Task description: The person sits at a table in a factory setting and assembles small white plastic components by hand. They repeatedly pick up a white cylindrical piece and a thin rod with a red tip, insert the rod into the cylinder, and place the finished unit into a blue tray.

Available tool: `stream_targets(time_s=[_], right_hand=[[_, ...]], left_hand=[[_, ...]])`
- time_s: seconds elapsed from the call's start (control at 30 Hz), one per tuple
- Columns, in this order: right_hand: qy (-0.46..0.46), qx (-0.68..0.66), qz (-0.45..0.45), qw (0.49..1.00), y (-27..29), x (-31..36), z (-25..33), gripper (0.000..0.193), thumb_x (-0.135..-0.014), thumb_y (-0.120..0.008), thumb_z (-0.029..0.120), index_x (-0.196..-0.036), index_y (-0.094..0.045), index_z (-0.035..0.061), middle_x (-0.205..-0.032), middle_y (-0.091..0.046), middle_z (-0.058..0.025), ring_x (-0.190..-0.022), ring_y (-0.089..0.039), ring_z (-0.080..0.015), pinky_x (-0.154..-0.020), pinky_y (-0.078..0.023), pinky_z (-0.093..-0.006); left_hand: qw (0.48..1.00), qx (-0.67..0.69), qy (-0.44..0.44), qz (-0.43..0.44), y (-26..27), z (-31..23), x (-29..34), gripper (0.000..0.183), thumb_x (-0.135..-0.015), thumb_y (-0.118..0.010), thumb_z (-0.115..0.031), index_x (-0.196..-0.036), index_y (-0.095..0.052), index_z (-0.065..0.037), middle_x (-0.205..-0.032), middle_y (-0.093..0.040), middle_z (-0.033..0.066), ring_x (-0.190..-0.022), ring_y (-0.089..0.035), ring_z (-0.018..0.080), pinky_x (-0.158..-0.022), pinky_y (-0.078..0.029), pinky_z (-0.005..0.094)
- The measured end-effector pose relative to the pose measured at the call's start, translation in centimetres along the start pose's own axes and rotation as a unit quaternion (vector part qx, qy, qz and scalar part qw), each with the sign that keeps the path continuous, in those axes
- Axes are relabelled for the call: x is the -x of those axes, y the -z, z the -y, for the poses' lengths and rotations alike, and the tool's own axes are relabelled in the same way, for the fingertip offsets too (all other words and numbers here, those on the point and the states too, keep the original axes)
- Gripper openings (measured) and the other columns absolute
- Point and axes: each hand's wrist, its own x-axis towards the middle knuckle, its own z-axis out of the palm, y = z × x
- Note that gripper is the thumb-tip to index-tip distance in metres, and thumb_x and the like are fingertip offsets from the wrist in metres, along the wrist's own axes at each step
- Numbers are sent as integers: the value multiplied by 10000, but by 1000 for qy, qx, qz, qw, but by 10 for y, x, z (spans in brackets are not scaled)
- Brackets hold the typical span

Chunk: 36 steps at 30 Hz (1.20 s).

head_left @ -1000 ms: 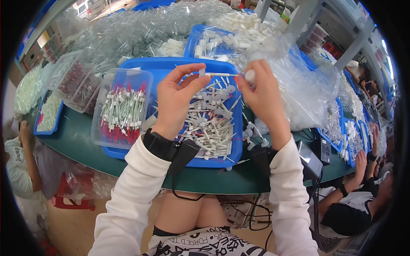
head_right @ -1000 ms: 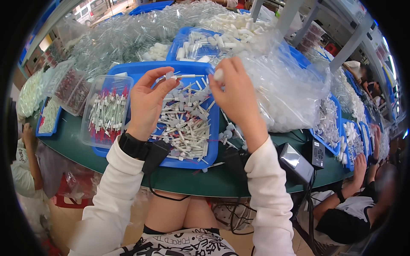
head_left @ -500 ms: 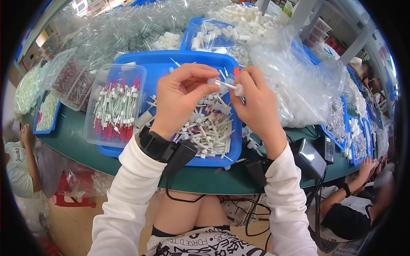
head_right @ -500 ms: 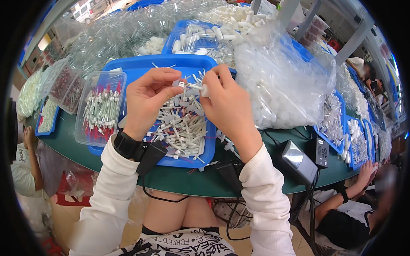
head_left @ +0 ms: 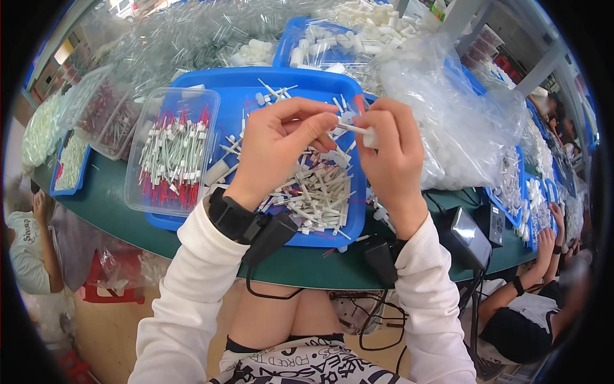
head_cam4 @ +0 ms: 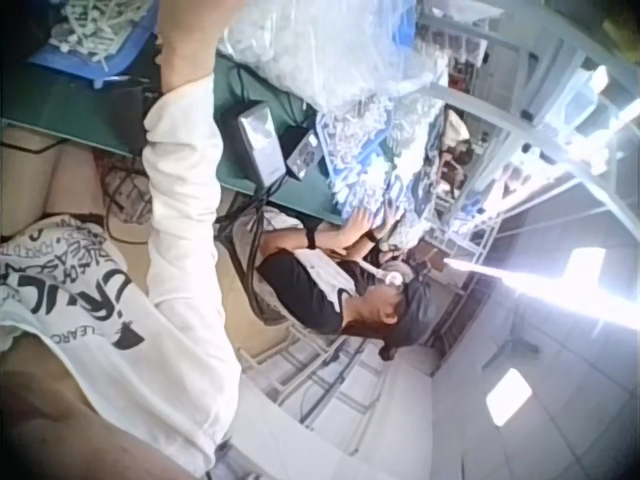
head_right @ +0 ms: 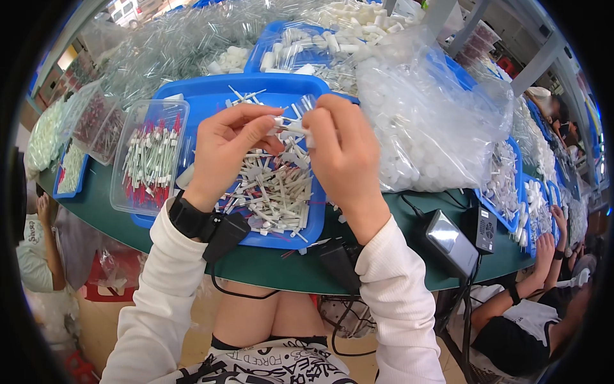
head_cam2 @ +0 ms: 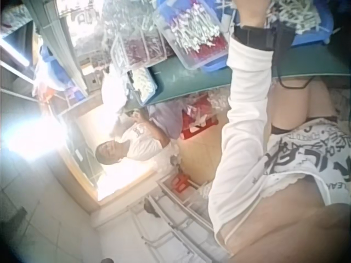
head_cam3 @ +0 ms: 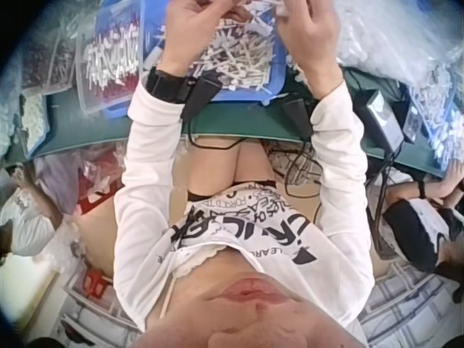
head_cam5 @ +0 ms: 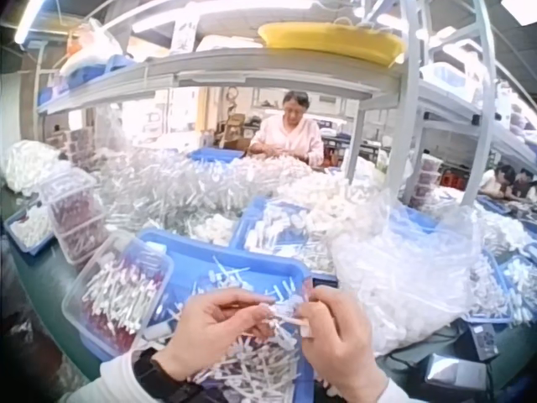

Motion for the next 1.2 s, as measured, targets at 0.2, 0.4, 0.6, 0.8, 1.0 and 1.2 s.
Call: stream_targets(time_s=[0.2, 0.4, 0.6, 0.8, 1.0, 1.2], right_hand=[[8, 32, 42, 999, 3, 0, -1, 246, -601, -588, -53, -813, -555, 66, -887, -524, -74, -742, -552, -224, -615, -469, -320], [-66, -7, 74, 995, -1, 6, -4, 268, -616, -589, -74, -838, -548, 70, -890, -524, -83, -784, -568, -258, -632, -473, -338], [-146, -54, 16, 988, -5, 7, 3, 248, -663, -629, -73, -848, -535, 63, -908, -508, -96, -797, -563, -300, -644, -471, -353], [-176, -19, -26, 984, -7, 10, 3, 247, -632, -694, -20, -824, -562, 64, -867, -531, -64, -666, -538, -208, -546, -432, -304], [-149, -26, -35, 988, -3, 7, 5, 200, -693, -642, -48, -833, -540, 53, -888, -503, -102, -734, -573, -276, -611, -470, -346], [-28, 9, -40, 999, -1, 10, 7, 242, -637, -682, -28, -846, -599, 62, -937, -540, -78, -791, -562, -210, -628, -473, -283]], left_hand=[[1000, -13, -24, 4, 3, 0, 0, 179, -788, -634, -26, -957, -630, 32, -826, -659, 112, -759, -649, 152, -665, -523, 242], [999, -39, 17, -8, -1, 3, 4, 249, -758, -634, 42, -1005, -609, 57, -901, -647, 130, -801, -637, 155, -714, -513, 244], [999, -47, 11, -17, -4, 4, 6, 252, -746, -647, 27, -995, -614, 50, -881, -652, 123, -804, -641, 156, -714, -512, 238], [999, -42, 25, 14, -4, 1, 7, 253, -758, -643, 21, -1006, -601, 51, -887, -645, 127, -809, -637, 160, -722, -516, 249], [998, -23, 39, 33, -5, -1, 7, 258, -762, -644, 15, -1014, -598, 48, -879, -643, 124, -797, -636, 161, -716, -519, 265], [997, 0, 36, 66, -8, 0, 9, 234, -752, -643, 33, -984, -613, 55, -880, -644, 123, -787, -634, 157, -717, -522, 260]])
